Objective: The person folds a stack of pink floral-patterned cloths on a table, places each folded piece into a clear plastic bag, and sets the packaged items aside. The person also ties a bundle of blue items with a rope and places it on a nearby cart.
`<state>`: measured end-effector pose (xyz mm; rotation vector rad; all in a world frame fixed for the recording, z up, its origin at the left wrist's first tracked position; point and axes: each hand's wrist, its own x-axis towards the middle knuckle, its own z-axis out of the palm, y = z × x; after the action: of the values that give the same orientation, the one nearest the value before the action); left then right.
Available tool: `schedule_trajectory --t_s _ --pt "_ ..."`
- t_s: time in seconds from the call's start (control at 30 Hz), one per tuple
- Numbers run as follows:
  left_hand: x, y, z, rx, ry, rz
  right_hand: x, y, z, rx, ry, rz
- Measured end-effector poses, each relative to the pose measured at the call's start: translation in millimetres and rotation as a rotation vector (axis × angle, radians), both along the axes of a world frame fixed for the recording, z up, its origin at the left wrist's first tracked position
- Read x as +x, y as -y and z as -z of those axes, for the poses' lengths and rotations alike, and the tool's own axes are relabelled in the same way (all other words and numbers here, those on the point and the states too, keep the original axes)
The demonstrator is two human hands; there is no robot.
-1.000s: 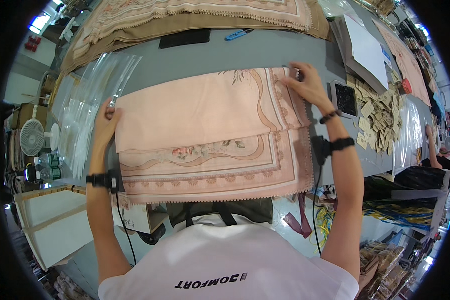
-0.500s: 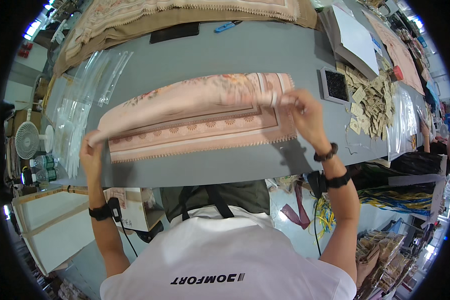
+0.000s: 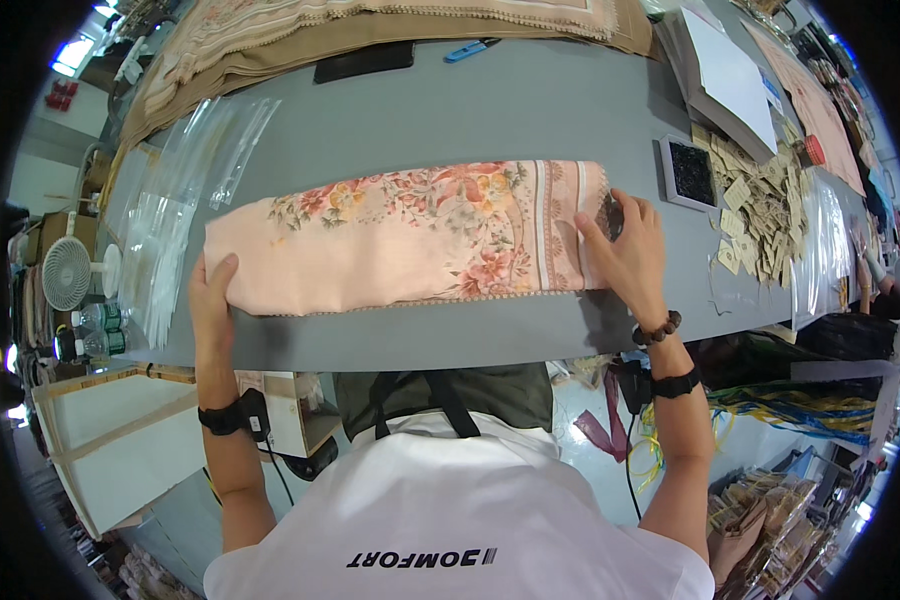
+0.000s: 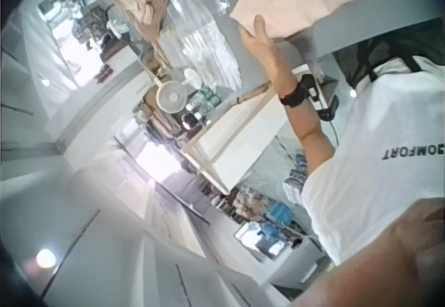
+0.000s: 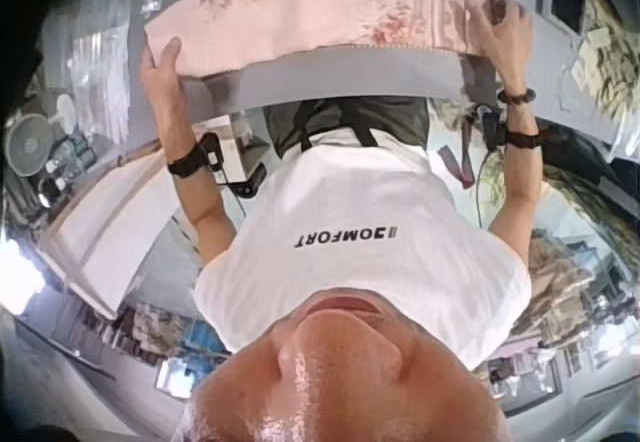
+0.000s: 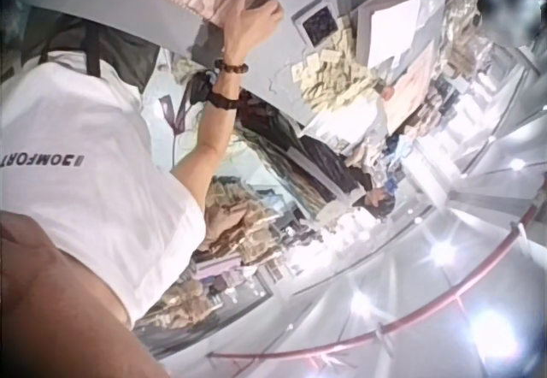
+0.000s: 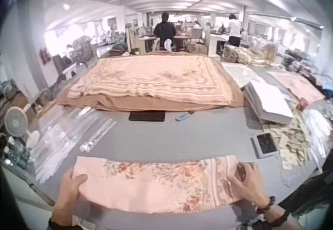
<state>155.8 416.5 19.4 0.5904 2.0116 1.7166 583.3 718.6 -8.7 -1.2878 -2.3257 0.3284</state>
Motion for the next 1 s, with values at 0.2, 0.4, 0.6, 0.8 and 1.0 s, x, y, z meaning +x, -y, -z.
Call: schedule_trajectory --t_s 0.2,0.4,0.6,0.8,1.0 --pt "98 -92 -11 0.183 -0.066 0.325 -5 5 2 0.115 0.200 0.033" --pt "146 -128 10 -0.186 -0.807 0.796 -4 0 -3 -0.060 0.270 -0.017" --pt "159 -154 28 -0.158 -1.123 0.652 -33 11 -30 -0.575 -0.607 -0.126" --pt "137 -117 21 -0.133 -0.549 0.525 -108 47 -67 -0.633 -0.583 -0.495" --pt "97 -75 28 -0.125 -0.103 0.254 -170 76 -40 -0.624 -0.359 -1.064"
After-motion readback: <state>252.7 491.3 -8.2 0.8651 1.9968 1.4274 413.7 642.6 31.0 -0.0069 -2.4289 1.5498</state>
